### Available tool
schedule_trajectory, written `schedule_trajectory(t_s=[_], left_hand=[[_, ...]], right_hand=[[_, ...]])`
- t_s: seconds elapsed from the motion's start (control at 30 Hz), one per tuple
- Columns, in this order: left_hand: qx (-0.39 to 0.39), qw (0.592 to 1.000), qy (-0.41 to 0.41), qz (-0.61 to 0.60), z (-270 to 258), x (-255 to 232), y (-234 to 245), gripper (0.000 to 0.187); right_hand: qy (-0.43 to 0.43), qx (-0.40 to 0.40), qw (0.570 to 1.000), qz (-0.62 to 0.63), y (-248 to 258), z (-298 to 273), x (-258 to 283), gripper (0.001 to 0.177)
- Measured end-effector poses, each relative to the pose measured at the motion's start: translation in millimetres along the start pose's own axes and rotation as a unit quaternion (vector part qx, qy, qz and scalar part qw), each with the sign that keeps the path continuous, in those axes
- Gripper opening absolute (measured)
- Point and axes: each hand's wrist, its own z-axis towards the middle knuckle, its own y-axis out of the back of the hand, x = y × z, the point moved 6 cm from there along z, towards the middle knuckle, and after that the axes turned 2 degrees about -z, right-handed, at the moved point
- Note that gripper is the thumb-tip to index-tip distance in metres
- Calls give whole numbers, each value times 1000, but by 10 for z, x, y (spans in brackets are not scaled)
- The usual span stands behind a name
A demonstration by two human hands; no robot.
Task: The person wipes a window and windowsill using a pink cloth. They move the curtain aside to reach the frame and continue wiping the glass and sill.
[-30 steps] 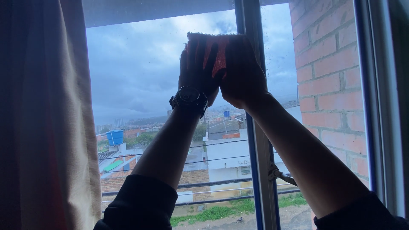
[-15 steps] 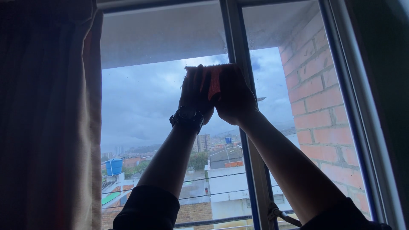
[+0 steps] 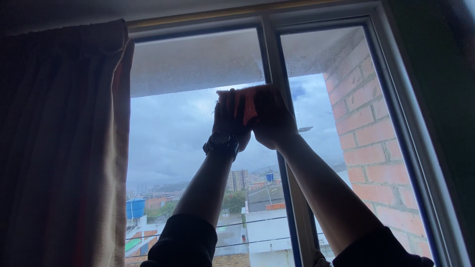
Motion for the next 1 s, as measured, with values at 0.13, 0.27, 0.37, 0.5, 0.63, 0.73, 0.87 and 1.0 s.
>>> schedule_trajectory(t_s=[0.13, 0.27, 0.37, 0.5, 0.63, 0.73, 0.87, 1.0], left_hand=[[-28, 999, -11, -14, -142, -15, -8, 67], [144, 989, 41, -14, -265, -152, 368, 72], [141, 988, 26, -50, -438, -218, 455, 62], [30, 997, -25, -64, -803, -279, 301, 73], [129, 988, 14, -89, -1052, -325, 370, 70], [109, 986, 20, -123, -1254, -411, 369, 82], [184, 954, 132, -196, -1412, -569, 847, 62], [219, 942, 133, -217, -1774, -589, 757, 70]], right_hand=[[-11, 14, 1000, -2, -131, -73, -91, 38], [-7, 14, 1000, -3, 18, -433, 117, 28], [-50, 35, 998, 4, 105, -810, 224, 29], [-112, 66, 991, -20, -376, -731, -170, 32], [87, 91, 737, 664, -1239, -783, -593, 22], [-22, 67, 943, 324, -695, -1207, -145, 17], [231, -57, 888, 393, -935, -1479, -342, 23], [146, -91, 984, -50, -989, -1848, -370, 52]])
